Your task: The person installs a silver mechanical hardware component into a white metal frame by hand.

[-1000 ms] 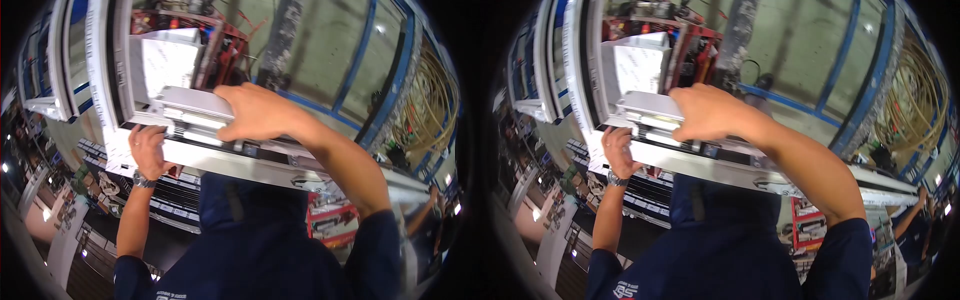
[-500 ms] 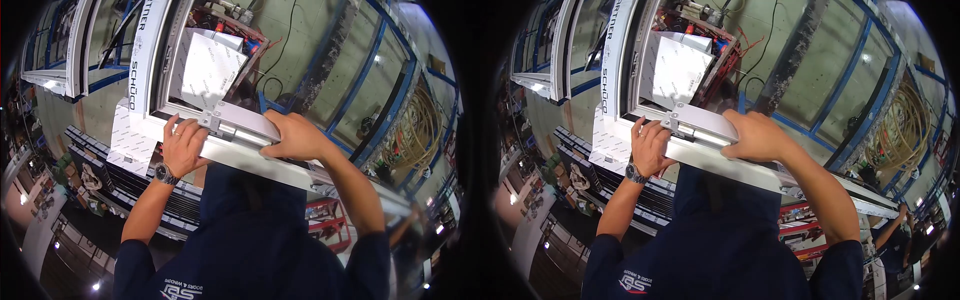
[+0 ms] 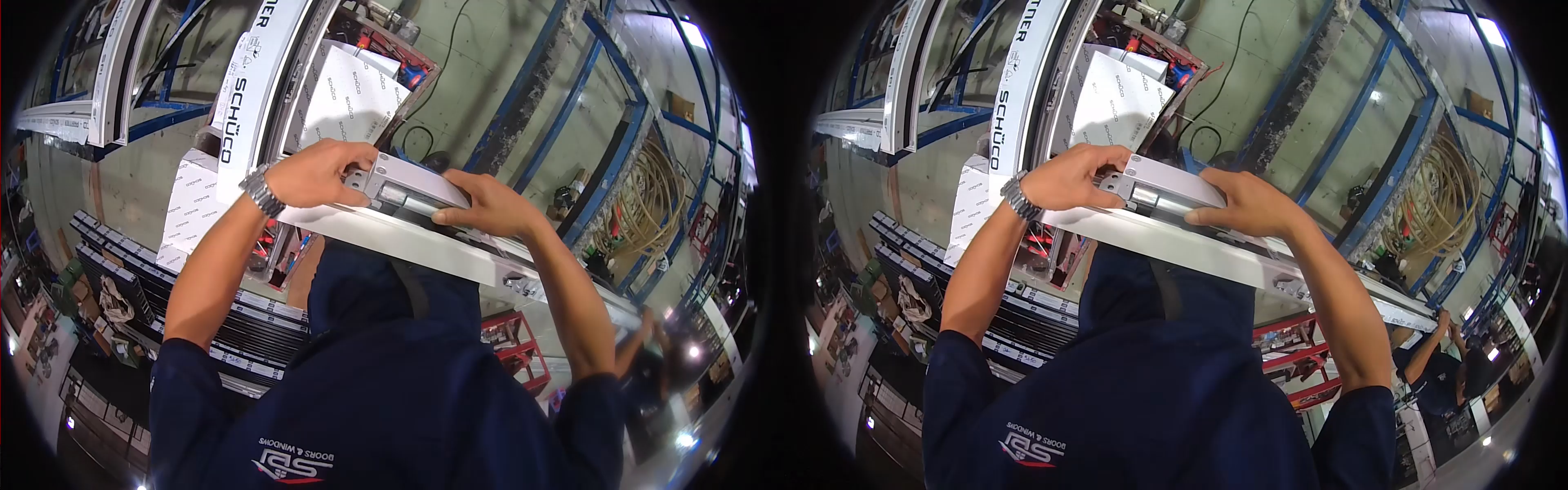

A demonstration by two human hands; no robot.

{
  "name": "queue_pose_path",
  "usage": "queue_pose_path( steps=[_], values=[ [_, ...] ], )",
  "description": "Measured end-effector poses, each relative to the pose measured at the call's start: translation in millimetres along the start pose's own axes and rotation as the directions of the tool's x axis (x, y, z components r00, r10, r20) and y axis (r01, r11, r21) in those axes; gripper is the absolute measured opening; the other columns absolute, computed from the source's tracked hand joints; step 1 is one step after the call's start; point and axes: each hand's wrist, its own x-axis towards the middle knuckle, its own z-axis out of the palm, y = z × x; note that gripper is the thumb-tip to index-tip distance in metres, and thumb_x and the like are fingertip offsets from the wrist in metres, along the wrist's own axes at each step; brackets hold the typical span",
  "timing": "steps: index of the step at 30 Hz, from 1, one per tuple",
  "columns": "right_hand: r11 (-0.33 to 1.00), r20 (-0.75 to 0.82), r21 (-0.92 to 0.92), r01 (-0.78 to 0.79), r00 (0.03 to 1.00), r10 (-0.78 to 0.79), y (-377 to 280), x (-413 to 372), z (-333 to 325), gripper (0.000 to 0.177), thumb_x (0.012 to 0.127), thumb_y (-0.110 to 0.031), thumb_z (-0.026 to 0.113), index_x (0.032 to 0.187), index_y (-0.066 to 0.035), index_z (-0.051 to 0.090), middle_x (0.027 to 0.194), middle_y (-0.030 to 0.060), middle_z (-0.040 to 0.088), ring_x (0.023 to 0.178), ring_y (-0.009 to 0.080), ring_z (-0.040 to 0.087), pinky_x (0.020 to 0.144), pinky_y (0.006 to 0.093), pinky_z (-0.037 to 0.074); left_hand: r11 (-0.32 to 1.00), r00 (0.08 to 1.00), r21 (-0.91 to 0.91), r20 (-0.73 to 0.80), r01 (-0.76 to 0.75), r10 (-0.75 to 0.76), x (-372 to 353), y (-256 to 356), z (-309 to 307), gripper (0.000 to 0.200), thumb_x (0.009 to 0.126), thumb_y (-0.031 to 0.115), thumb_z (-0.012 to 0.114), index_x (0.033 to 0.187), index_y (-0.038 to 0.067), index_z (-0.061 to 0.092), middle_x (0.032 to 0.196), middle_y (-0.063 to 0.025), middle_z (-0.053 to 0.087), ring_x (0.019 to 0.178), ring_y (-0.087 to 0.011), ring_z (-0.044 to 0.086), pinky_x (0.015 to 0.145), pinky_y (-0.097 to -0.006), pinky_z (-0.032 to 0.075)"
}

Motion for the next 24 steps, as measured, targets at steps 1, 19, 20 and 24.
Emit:
queue_pose_path(
  steps=[1,19,20,24],
  values=[
    [1.0,-0.016,0.023,-0.01,1.0,0.01,-0.7,-0.4,2.3,0.062,0.089,-0.054,0.082,0.119,-0.002,0.069,0.095,0.0209,0.075,0.088,0.0342,0.072,0.079,0.0451,0.053,1.0,1.0,0.023,0.018,0.003,-0.004,2.4,0.9,-1.3,0.069,0.079,0.023,0.089,0.139,0.0,0.062,0.11,-0.0184,0.077,0.098,-0.0297,0.073,0.091,-0.0376,0.056],
    [0.993,-0.221,0.117,0.031,0.975,-0.004,-1.9,-9.1,17.3,0.061,0.084,-0.047,0.087,0.123,-0.003,0.074,0.099,0.0173,0.077,0.083,0.0264,0.07,0.078,0.0404,0.054,0.928,0.898,-0.248,0.41,0.277,-0.158,20.6,-11.9,-8.6,0.064,0.082,0.009,0.09,0.14,-0.004,0.066,0.126,-0.0082,0.076,0.11,-0.0126,0.068,0.099,-0.0306,0.055],
    [0.994,-0.236,0.101,0.039,0.972,-0.014,-3.8,-10.7,17.6,0.061,0.083,-0.047,0.087,0.124,-0.003,0.074,0.098,0.0179,0.077,0.083,0.0273,0.071,0.078,0.0409,0.054,0.932,0.897,-0.235,0.412,0.274,-0.16,20.0,-11.0,-9.6,0.064,0.082,0.01,0.091,0.14,-0.004,0.067,0.126,-0.0085,0.076,0.11,-0.0127,0.068,0.1,-0.0308,0.055],
    [0.996,-0.301,0.047,0.078,0.952,-0.06,-3.3,-18.8,25.3,0.061,0.082,-0.045,0.088,0.124,-0.003,0.074,0.099,0.0201,0.077,0.083,0.0322,0.072,0.078,0.0423,0.054,0.943,0.894,-0.199,0.417,0.268,-0.166,17.9,-3.3,-10.8,0.068,0.079,0.018,0.096,0.138,-0.002,0.068,0.128,-0.0082,0.075,0.111,-0.0143,0.068,0.099,-0.0315,0.055]
  ],
)
